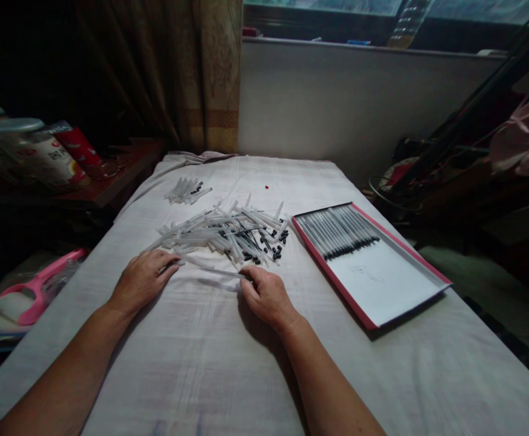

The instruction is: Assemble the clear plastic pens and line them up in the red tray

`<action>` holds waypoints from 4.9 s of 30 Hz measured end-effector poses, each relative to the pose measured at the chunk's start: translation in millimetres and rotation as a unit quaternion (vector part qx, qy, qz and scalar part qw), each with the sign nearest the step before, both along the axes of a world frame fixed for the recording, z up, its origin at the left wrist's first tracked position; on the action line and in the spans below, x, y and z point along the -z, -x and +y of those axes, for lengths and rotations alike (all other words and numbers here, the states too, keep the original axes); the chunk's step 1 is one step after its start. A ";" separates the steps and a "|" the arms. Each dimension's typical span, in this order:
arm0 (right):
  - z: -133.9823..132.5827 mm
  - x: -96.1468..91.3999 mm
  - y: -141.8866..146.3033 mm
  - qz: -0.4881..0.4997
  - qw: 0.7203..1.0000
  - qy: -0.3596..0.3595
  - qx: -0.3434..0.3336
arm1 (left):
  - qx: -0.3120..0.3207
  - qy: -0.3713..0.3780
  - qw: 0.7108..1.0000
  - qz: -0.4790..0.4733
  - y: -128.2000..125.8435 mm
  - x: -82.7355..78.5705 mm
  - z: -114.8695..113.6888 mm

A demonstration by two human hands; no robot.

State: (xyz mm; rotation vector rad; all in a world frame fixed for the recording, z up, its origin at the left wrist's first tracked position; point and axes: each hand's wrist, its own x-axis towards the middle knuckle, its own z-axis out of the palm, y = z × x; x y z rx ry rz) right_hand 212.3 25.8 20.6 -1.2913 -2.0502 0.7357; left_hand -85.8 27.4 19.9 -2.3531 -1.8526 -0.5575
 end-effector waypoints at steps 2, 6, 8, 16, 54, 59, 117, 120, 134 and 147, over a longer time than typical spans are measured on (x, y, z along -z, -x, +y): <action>-0.9 -1.5 1.4 0.001 1.000 0.009 0.005 | -0.006 0.006 1.000 -0.017 -2.5 -0.2 -0.2; -2.6 -3.1 3.2 0.014 1.000 0.020 0.007 | -0.037 0.040 0.987 -0.149 -10.5 -4.1 -0.2; -3.6 -3.5 3.8 0.024 1.000 0.017 0.007 | -0.050 0.081 0.957 -0.273 -17.1 -7.8 -1.0; -9.1 -6.7 6.5 0.092 0.995 0.006 -0.022 | -0.018 0.205 0.742 -0.638 -42.4 -24.0 -8.2; -2.6 6.8 1.6 0.099 0.989 0.088 -0.066 | -0.067 0.318 0.698 -0.638 -64.8 -9.1 -17.1; -1.3 6.7 4.2 0.103 0.990 0.075 -0.069 | -0.083 0.321 0.699 -0.633 -65.0 -6.5 -16.6; 88.4 -35.0 -45.6 -0.322 0.924 -0.057 0.197 | -0.040 0.333 0.699 -0.631 -58.1 -11.9 -13.8; 98.3 -31.4 -28.7 -0.352 0.922 -0.029 0.160 | -0.037 0.338 0.694 -0.635 -56.9 -11.5 -13.4; 170.5 -34.1 -12.1 -0.432 0.884 0.065 0.169 | -0.023 0.347 0.685 -0.640 -55.3 -11.4 -15.3; 118.0 -40.5 -26.7 -0.168 0.947 -0.078 0.263 | -0.012 0.347 0.705 -0.619 -55.1 -8.1 -14.1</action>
